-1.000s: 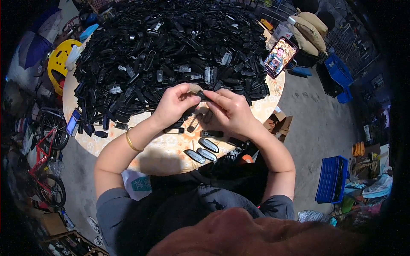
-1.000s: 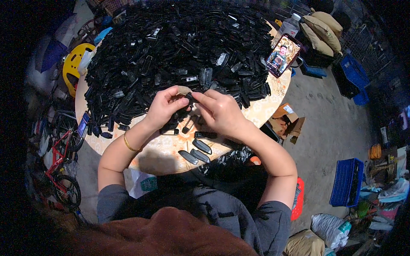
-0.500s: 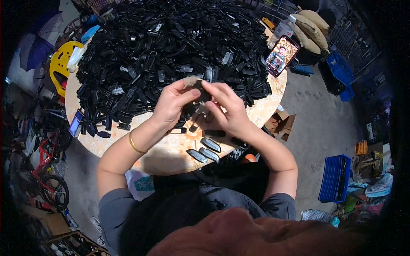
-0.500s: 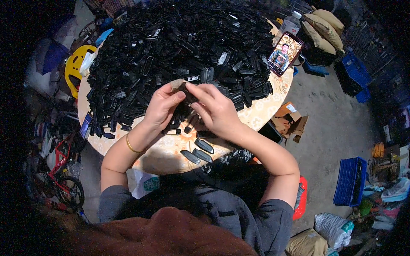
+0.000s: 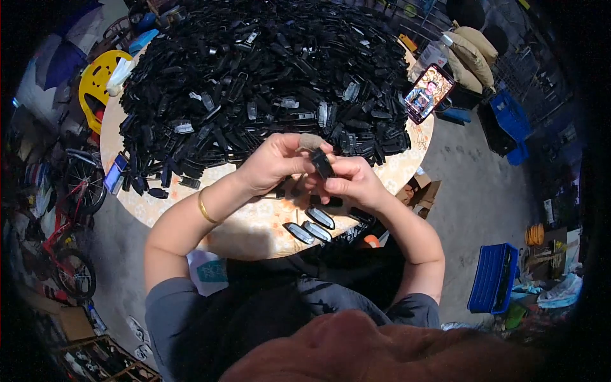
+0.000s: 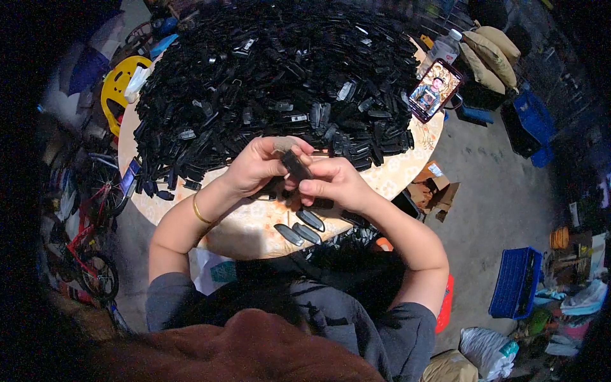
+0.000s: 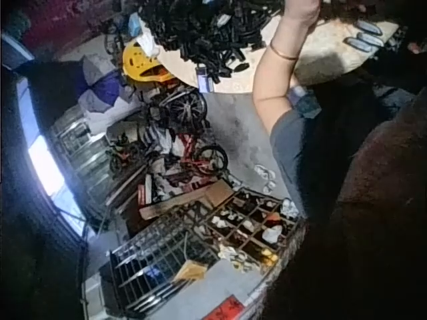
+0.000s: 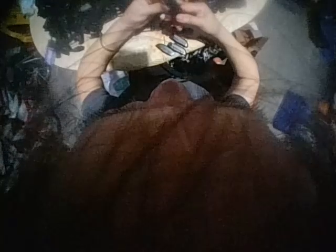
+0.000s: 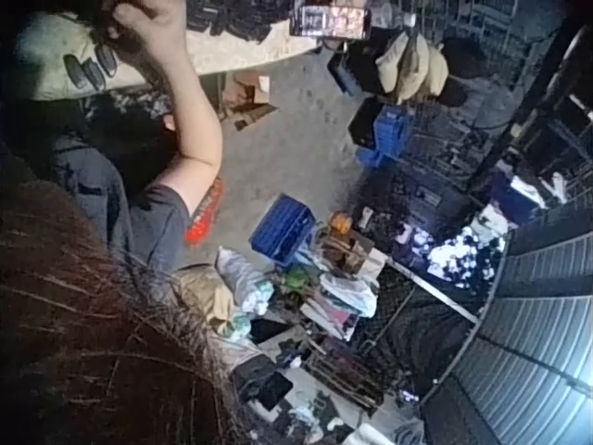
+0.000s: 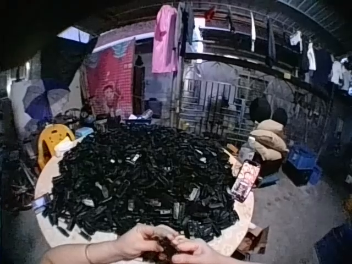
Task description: The person repeatedly picks up plastic components from a pile on the table, fits and snaps the pieces together by hand, and places the assembled parts onto the table.
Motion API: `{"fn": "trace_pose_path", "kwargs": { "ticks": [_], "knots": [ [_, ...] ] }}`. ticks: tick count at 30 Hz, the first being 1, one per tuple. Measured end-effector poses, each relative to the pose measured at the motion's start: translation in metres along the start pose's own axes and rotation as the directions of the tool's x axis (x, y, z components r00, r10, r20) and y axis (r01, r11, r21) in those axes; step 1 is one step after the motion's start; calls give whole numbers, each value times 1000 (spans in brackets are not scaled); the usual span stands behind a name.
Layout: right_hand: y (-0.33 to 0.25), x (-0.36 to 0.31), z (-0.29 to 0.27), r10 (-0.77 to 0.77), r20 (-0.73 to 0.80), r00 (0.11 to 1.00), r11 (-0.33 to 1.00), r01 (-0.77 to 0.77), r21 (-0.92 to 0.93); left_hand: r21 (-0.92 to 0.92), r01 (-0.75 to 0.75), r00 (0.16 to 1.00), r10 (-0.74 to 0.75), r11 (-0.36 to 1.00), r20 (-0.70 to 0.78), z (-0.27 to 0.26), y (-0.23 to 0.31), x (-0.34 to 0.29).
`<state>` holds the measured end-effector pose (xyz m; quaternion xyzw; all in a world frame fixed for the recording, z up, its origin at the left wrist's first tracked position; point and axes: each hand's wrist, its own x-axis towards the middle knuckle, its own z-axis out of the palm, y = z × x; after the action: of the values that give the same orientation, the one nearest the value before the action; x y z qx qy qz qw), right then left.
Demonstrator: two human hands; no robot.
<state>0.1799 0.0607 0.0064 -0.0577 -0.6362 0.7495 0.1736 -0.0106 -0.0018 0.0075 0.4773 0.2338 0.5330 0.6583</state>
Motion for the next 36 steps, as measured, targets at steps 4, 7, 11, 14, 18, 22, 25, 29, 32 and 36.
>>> {"fn": "trace_pose_path", "kwargs": {
  "ticks": [4, 7, 11, 14, 18, 22, 25, 29, 32, 36],
  "knots": [
    [-4, -3, 3, 14, -20, 1000, 1000, -14, 3, 39, -18, 998, 20, 999, -67, 4, -4, 0],
    [-8, -2, -27, 95, 185, 978, 951, -33, -308, 196, 66, 996, -51, 978, -78, 8, -4, -3],
    [-13, -5, -51, 175, 9, 984, 960, -169, -225, 857, -260, 964, 174, 446, 202, 29, -8, -5],
    [-13, 1, -33, -203, 85, 976, 482, 175, -859, 901, -359, 932, 139, 245, 334, 33, -27, -6],
    [-1, 0, -21, -133, 203, 970, 226, 229, -947, 905, -262, 960, 182, 335, 210, 22, -18, 7],
    [2, -1, -13, -83, 72, 994, 237, 89, -967, 981, -168, 845, 497, -99, 195, -11, -1, 32],
    [5, 3, -12, -98, 68, 993, 266, 92, -960, 984, -38, 887, 447, -176, 114, -36, -7, 35],
    [-5, 7, -19, -319, 2, 948, 327, 112, -938, 979, -20, 933, 349, -205, 92, -40, -3, 34],
    [-4, 10, -25, -380, -112, 918, 402, 55, -914, 978, -29, 897, 426, -206, 117, -34, -5, 30],
    [-3, 12, -18, -399, -198, 895, 500, 32, -866, 998, -4, 856, 516, -59, 33, -27, -4, 27]
  ]
}}
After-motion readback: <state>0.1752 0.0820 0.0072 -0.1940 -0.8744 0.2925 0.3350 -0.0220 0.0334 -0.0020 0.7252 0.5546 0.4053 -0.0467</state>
